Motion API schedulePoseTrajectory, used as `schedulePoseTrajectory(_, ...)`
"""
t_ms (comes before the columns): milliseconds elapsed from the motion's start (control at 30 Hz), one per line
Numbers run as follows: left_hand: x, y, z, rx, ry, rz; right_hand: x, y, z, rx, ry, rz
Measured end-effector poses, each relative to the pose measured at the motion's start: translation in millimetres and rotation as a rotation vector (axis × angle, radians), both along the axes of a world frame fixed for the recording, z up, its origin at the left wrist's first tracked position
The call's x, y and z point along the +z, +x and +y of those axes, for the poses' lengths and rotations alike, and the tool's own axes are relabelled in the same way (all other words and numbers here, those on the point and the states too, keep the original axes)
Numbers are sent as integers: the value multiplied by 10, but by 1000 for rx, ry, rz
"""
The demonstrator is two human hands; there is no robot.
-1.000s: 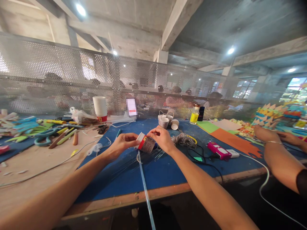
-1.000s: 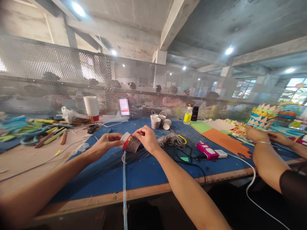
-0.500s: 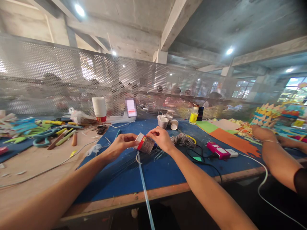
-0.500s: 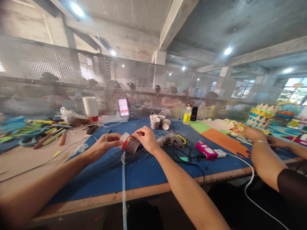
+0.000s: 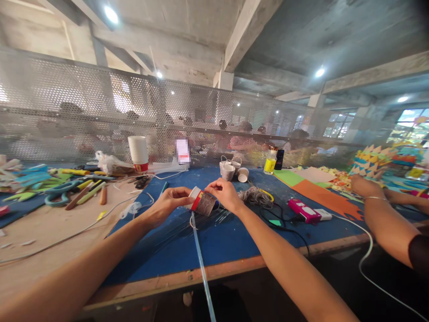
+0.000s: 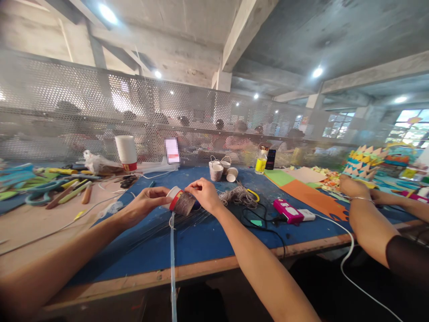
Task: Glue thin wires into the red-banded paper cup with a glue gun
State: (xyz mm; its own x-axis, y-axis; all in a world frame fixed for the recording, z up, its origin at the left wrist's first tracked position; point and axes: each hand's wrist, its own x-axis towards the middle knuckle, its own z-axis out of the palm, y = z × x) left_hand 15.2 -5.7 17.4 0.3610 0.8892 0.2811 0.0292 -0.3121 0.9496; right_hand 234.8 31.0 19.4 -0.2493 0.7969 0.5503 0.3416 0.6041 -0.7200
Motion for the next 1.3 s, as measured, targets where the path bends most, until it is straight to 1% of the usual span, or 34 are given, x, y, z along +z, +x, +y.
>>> schedulePoseTrajectory(233,-17,-1,4,-28,-27,-31,-58,6,72,14,-19,-4)
schedulePoseTrajectory(433,-2,9,-21,-34,-55,-32,-87,4,102,17,-39,-21)
schedulePoseTrajectory(667,1,6,-28,-82,-94,-97,-110,15,125,45,-63,-36)
schedulePoseTrajectory(900,-20,-6,-12,-105,-107,-119,-129,21,133,37,-42,-58)
schedulePoseTrajectory(1100,-29,-8,6,-95,-127,-137,-152,21,138,48,-39,-56)
schedulePoseTrajectory(1300,-49,-25,28,-107,-105,-129,-168,29,163,35,-16,-54)
